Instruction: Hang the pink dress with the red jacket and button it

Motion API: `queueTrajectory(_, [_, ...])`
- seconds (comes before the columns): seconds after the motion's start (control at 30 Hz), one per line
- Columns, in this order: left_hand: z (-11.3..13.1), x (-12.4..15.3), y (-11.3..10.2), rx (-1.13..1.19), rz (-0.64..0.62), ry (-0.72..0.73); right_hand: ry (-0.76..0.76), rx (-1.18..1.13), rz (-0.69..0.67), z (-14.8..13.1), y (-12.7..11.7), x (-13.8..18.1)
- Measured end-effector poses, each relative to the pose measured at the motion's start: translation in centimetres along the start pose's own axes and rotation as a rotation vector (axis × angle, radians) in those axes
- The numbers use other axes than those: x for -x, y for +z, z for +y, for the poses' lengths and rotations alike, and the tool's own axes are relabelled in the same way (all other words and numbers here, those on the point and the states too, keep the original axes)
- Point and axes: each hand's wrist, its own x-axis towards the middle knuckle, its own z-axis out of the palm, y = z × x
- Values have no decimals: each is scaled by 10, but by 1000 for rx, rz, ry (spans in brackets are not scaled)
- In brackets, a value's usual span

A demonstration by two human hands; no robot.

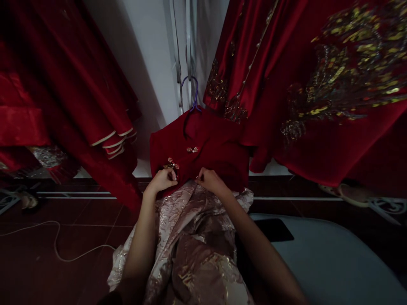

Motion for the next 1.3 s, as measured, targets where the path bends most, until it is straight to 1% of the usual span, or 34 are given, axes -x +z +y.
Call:
queueTrajectory(0.07, [-3,1,-3,87,-34,-34,-13,-22,-44,-1,-2,0])
queueTrajectory(0.13, [-8,2,-5,184,-75,-37,13,-41,-48,-2,-6,1])
queueTrajectory(0.27, [-12,0,-5,270,-169,-3,118,-22,37,-1,-10,1])
queueTrajectory(0.37, [-11,-1,-1,285,-211,6,90,-16,58,2,-7,0])
queueTrajectory(0.47, [-9,-2,1,297,-235,-9,68,-37,54,1,2,-2])
queueTrajectory(0.6, [-7,-2,2,316,-239,-29,111,-43,42,-3,11,-4])
queueTrajectory(0.67, [-6,-2,3,325,-236,-26,118,-7,42,-4,9,-3])
queueTrajectory(0.77, [-5,-2,3,334,-256,-22,92,25,-5,-3,-2,0])
queueTrajectory(0.87, [-5,-2,3,334,-303,-39,78,-74,-52,-4,-18,4])
queueTrajectory(0.97, [-3,-2,3,331,-316,-59,57,-338,-130,-15,-23,8])
queueTrajectory(1.03, [-2,-1,2,326,-303,-63,50,-527,-159,-26,-16,8])
queueTrajectory(1.1, [-2,-1,1,307,-279,-60,70,-618,-109,-36,-4,7])
queueTrajectory(1.2, [-2,-2,1,267,-246,-48,72,-549,-6,-44,14,4])
queueTrajectory(1.3, [-2,-3,1,254,-232,-36,-7,-442,63,-44,23,2])
